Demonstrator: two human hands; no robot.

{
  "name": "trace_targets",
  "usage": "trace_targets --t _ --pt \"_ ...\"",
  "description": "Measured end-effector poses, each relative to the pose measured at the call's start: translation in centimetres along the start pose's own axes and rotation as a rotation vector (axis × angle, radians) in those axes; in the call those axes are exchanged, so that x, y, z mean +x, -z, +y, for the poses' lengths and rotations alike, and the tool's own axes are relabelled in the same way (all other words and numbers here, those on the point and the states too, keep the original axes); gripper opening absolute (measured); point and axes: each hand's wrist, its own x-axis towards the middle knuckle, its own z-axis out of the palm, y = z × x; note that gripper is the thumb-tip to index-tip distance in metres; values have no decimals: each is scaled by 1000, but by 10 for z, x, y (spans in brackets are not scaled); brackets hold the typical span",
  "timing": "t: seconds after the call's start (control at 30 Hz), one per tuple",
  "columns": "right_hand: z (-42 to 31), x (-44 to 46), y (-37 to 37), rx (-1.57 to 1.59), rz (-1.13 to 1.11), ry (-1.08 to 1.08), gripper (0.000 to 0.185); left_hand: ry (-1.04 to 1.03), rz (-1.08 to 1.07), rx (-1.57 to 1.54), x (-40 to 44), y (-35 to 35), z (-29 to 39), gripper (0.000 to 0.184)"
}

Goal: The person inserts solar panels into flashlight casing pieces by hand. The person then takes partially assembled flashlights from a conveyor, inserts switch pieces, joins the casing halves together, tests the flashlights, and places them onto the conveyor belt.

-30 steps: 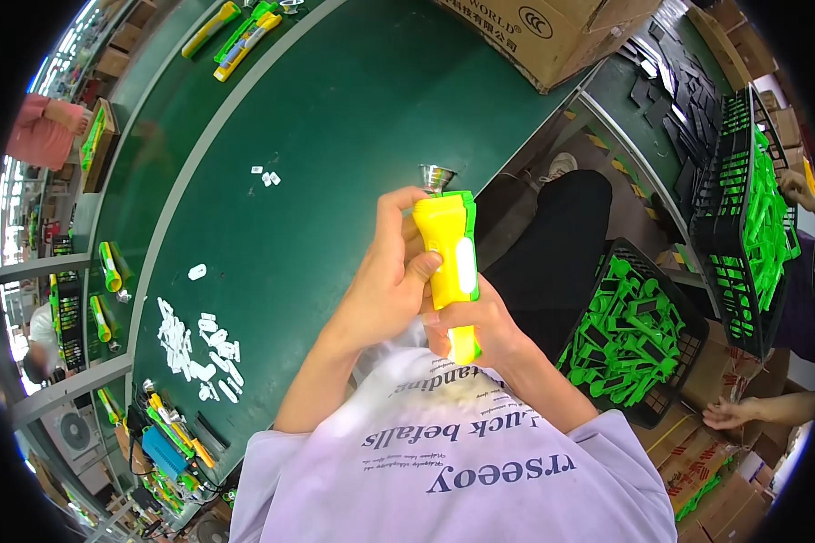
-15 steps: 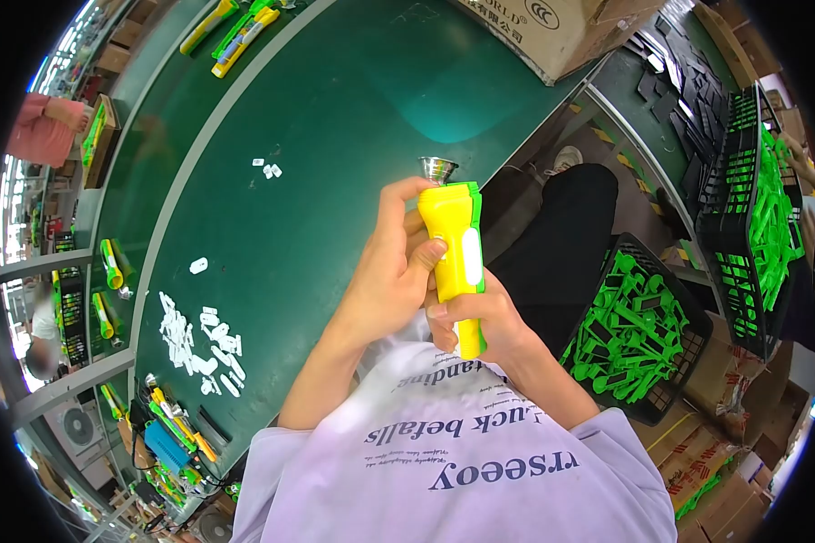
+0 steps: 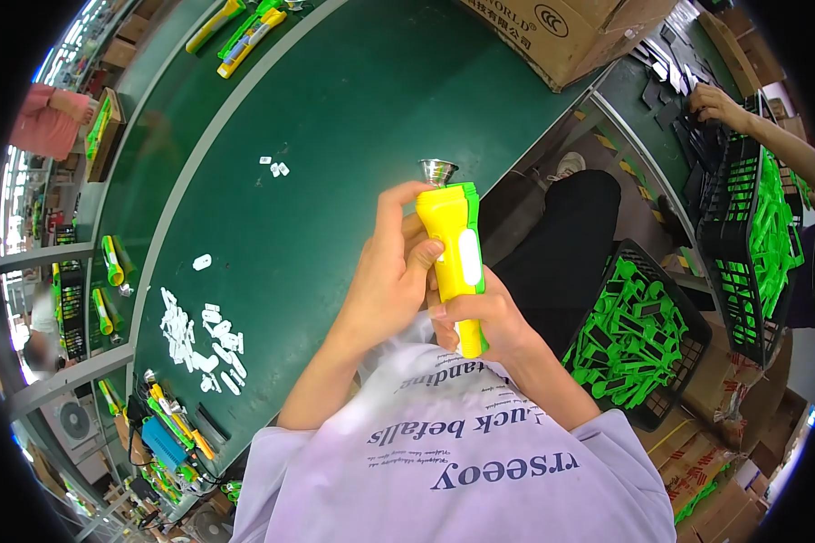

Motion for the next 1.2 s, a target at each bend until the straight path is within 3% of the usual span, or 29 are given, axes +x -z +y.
trace_targets --t 0.07,0.17,0.2,0.27,0.3,0.33,0.37,0.4,0.43,0.47,0.5,0.57,0.6,0.63,0.67,0.7,0.73,0.87,0.93,1.0,1.2 --pt "-5 0 3 -30 -14 -22 28 -24 34 20 -5 6 4 57" --pt "-27 -1 -10 -727 79 45 49 -491 216 757 -16 41 30 99" --pt "-31 1 -6 -1088 48 146 50 -590 146 1013 -21 47 54 90" --pt "-46 3 -14 -1584 -102 109 52 -600 -86 1308 -30 50 78 84" --pt "-57 3 -25 -1743 -196 15 47 -595 -74 1312 -33 52 74 84" --pt "-60 5 -30 -1753 -206 20 47 -447 -232 1211 -35 55 64 78" --pt "-62 7 -33 -1888 -247 152 44 -299 -385 1101 -36 58 55 71" --pt "-63 9 -38 -2015 -287 291 41 -298 -373 1106 -38 59 45 71" --pt "-67 10 -48 -2155 -253 218 37 -199 -377 1099 -37 60 36 64" --pt "-69 14 -53 -2161 -260 233 37 -101 -378 1092 -37 63 29 57" --pt "-70 16 -57 -2095 -233 500 38 -97 -368 1099 -40 66 27 57" --pt "-74 24 -67 -1844 -169 965 41 3 -95 913 -48 79 26 46" --pt "-79 31 -67 -1667 -157 1184 44 9 -71 925 -51 89 24 46" --pt "-82 35 -65 -1599 -78 1231 43 10 105 841 -55 102 21 45" --pt "-83 37 -62 -1522 -1 1272 42 9 278 757 -60 117 18 44" --pt "-81 43 -53 -1502 81 1255 40 204 426 631 -64 135 12 40" --pt "-74 52 -41 -1482 163 1233 37 251 538 440 -66 156 4 37" --pt "-36 83 -8 -1395 303 1100 32 263 891 481 -59 257 -29 42" --pt "-24 99 6 -1381 354 1062 31 324 959 469 -46 300 -25 42" --pt "-16 111 16 -1582 397 1198 30 359 1009 629 -27 340 -15 46" --pt "-16 120 19 -1580 430 1224 23 447 909 621 11 412 -11 46"
